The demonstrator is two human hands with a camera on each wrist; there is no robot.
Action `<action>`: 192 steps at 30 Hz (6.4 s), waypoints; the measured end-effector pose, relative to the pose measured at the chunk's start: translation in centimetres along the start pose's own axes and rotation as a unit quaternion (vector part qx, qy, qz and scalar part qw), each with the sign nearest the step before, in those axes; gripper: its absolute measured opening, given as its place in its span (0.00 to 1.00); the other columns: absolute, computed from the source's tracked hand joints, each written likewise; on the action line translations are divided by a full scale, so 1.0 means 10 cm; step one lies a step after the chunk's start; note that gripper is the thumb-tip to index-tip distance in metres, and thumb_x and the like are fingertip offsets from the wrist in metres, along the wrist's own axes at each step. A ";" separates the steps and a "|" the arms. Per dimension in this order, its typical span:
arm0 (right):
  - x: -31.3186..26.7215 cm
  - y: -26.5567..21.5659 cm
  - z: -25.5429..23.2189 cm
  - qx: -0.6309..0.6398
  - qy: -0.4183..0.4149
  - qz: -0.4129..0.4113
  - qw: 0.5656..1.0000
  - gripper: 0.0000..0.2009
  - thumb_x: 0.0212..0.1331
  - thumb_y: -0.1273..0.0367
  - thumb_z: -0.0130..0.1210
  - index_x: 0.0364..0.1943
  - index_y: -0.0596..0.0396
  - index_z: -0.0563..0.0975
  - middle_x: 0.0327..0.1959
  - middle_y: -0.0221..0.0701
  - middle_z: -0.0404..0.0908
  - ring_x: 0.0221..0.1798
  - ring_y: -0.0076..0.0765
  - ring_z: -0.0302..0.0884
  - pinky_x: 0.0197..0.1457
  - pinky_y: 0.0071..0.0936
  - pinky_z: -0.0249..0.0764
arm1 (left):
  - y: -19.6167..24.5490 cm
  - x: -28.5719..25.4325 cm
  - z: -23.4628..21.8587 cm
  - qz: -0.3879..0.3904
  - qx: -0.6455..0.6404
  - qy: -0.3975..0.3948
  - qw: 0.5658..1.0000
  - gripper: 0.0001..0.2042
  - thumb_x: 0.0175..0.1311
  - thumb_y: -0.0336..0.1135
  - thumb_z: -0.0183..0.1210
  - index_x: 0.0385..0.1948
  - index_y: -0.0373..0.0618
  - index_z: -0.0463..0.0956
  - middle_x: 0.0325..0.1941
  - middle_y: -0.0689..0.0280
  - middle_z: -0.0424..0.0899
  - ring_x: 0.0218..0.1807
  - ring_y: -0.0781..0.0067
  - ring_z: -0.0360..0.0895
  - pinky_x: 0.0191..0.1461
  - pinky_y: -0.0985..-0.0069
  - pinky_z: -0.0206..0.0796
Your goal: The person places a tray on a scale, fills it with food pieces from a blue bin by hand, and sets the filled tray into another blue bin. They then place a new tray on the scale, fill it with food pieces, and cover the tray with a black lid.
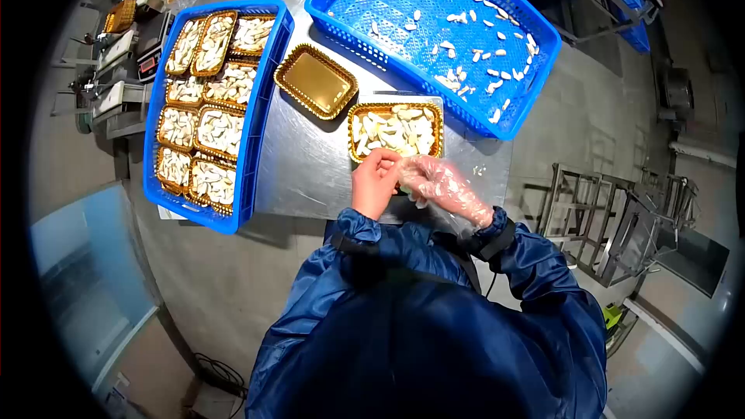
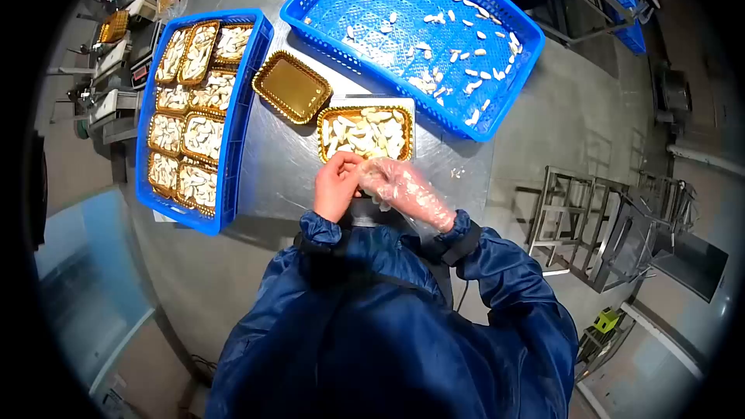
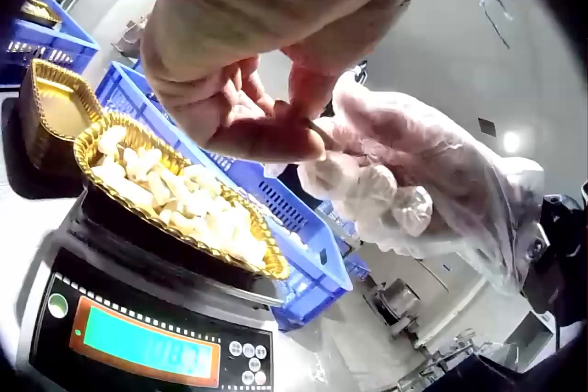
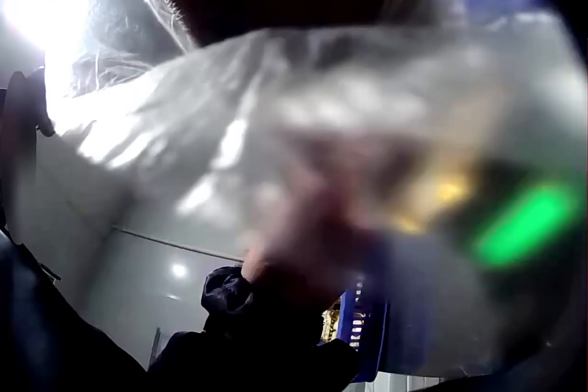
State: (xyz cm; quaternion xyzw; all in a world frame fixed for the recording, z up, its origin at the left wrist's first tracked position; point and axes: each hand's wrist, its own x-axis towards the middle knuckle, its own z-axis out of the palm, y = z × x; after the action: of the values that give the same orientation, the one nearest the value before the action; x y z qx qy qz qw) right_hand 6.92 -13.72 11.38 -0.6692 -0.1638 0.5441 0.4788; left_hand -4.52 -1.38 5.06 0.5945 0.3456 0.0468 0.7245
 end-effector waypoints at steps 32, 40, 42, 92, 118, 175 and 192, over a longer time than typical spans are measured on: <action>0.18 0.50 -0.28 0.011 0.269 -0.038 0.962 0.13 0.67 0.64 0.53 0.45 0.58 0.81 0.25 0.22 0.78 0.28 0.14 0.71 0.31 0.19 0.70 | -0.38 0.39 -0.70 0.072 0.100 0.178 0.976 0.15 0.61 0.27 0.59 0.50 0.39 0.76 0.47 0.61 0.83 0.42 0.74 0.81 0.47 0.76 0.73; 0.18 0.63 -0.37 -0.180 0.207 -0.031 0.961 0.13 0.62 0.61 0.57 0.39 0.58 0.82 0.27 0.33 0.83 0.31 0.24 0.78 0.38 0.30 0.74 | -0.53 0.40 -0.73 0.048 0.056 0.145 0.987 0.12 0.62 0.27 0.59 0.47 0.38 0.77 0.43 0.61 0.84 0.42 0.75 0.80 0.48 0.77 0.72; 0.21 0.56 -0.58 -0.157 0.207 -0.029 0.965 0.12 0.62 0.62 0.57 0.39 0.57 0.82 0.26 0.31 0.83 0.29 0.23 0.78 0.36 0.29 0.74 | -0.54 0.39 -0.76 0.045 0.068 0.142 0.987 0.11 0.62 0.28 0.59 0.46 0.39 0.77 0.43 0.63 0.84 0.42 0.76 0.79 0.48 0.77 0.72; 0.75 0.19 0.02 -0.481 0.220 -0.205 0.823 0.12 0.53 0.58 0.63 0.28 0.52 0.81 0.27 0.37 0.81 0.34 0.46 0.79 0.39 0.41 0.73 | -0.48 0.10 -0.98 0.006 0.003 0.155 0.988 0.09 0.68 0.32 0.57 0.47 0.42 0.77 0.41 0.70 0.82 0.40 0.83 0.79 0.38 0.83 0.73; 1.33 0.00 0.38 -0.686 0.148 -0.199 0.684 0.08 0.47 0.66 0.58 0.29 0.55 0.81 0.25 0.41 0.81 0.30 0.45 0.82 0.32 0.38 0.76 | -0.56 0.03 -0.98 0.008 -0.009 0.166 0.986 0.09 0.68 0.33 0.59 0.45 0.44 0.78 0.41 0.71 0.83 0.39 0.83 0.80 0.37 0.84 0.71; 0.48 0.28 0.20 0.283 0.022 0.014 0.959 0.09 0.67 0.67 0.54 0.38 0.59 0.79 0.30 0.26 0.81 0.25 0.14 0.67 0.27 0.14 0.64 | 0.08 0.04 -0.44 -0.051 -0.221 -0.012 0.974 0.13 0.69 0.32 0.57 0.52 0.38 0.73 0.38 0.65 0.84 0.37 0.80 0.80 0.43 0.83 0.74; 0.29 0.41 -0.48 0.236 0.195 -0.008 0.952 0.13 0.68 0.65 0.53 0.46 0.62 0.77 0.32 0.30 0.81 0.24 0.18 0.71 0.25 0.16 0.67 | -0.08 -0.01 -0.86 -0.081 -0.195 0.046 0.976 0.15 0.70 0.33 0.56 0.54 0.37 0.73 0.43 0.65 0.83 0.42 0.80 0.81 0.43 0.85 0.74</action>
State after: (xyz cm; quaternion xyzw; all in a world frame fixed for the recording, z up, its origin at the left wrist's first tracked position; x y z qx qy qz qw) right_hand 10.95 -15.80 6.09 -0.6291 0.0604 0.4223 0.6498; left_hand -9.63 5.47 3.94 0.4087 0.4098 0.0819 0.8114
